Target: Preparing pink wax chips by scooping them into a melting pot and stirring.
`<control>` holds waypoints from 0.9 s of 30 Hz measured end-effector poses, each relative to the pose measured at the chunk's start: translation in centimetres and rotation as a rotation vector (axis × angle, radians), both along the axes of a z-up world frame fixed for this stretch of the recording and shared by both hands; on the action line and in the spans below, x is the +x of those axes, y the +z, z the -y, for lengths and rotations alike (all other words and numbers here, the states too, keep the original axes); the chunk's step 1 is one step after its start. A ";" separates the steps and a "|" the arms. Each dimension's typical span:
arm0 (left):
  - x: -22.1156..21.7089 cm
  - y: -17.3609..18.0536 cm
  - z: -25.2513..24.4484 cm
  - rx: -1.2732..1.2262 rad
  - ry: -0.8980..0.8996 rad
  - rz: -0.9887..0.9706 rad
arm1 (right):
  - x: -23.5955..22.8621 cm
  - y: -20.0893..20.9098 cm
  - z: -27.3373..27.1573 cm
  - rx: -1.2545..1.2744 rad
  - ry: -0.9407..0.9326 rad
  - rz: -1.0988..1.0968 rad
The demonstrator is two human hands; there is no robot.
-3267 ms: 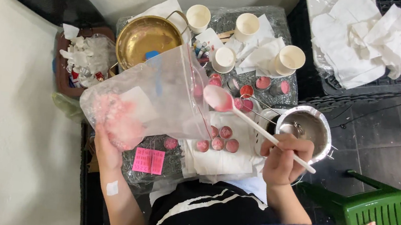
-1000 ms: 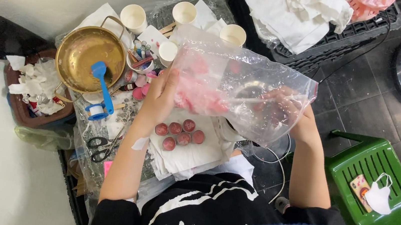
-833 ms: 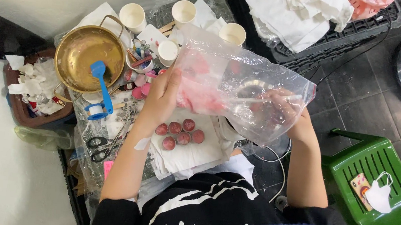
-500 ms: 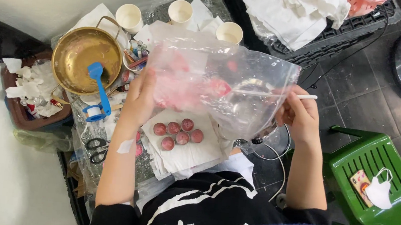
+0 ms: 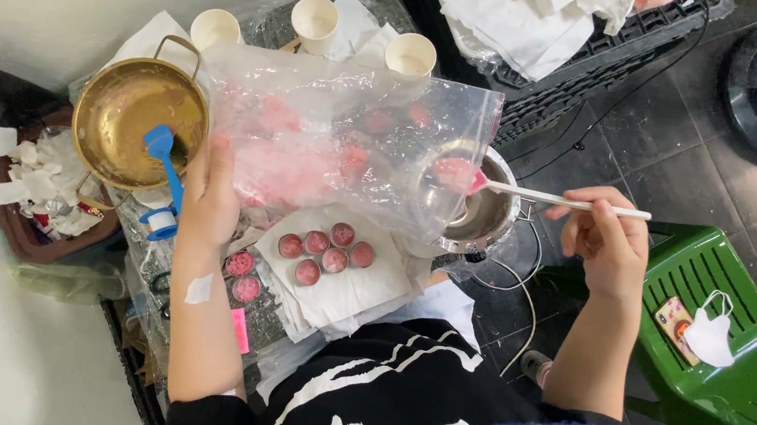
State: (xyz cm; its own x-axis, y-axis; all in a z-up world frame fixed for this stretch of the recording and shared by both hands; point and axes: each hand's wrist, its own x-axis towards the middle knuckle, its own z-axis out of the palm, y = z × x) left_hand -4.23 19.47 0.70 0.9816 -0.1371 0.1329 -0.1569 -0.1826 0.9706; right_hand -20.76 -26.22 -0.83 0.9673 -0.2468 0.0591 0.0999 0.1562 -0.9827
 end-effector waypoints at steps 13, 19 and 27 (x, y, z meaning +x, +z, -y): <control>0.2 0.7 0.7 -0.024 -0.019 0.015 | -3.2 3.8 -1.9 -0.722 0.015 -0.046; 0.4 0.2 1.7 0.006 -0.022 -0.027 | -4.2 2.0 -0.8 -0.709 -0.083 -0.010; 0.4 0.0 3.4 -0.060 -0.057 -0.011 | -2.5 -1.4 -1.0 -0.199 -0.255 0.171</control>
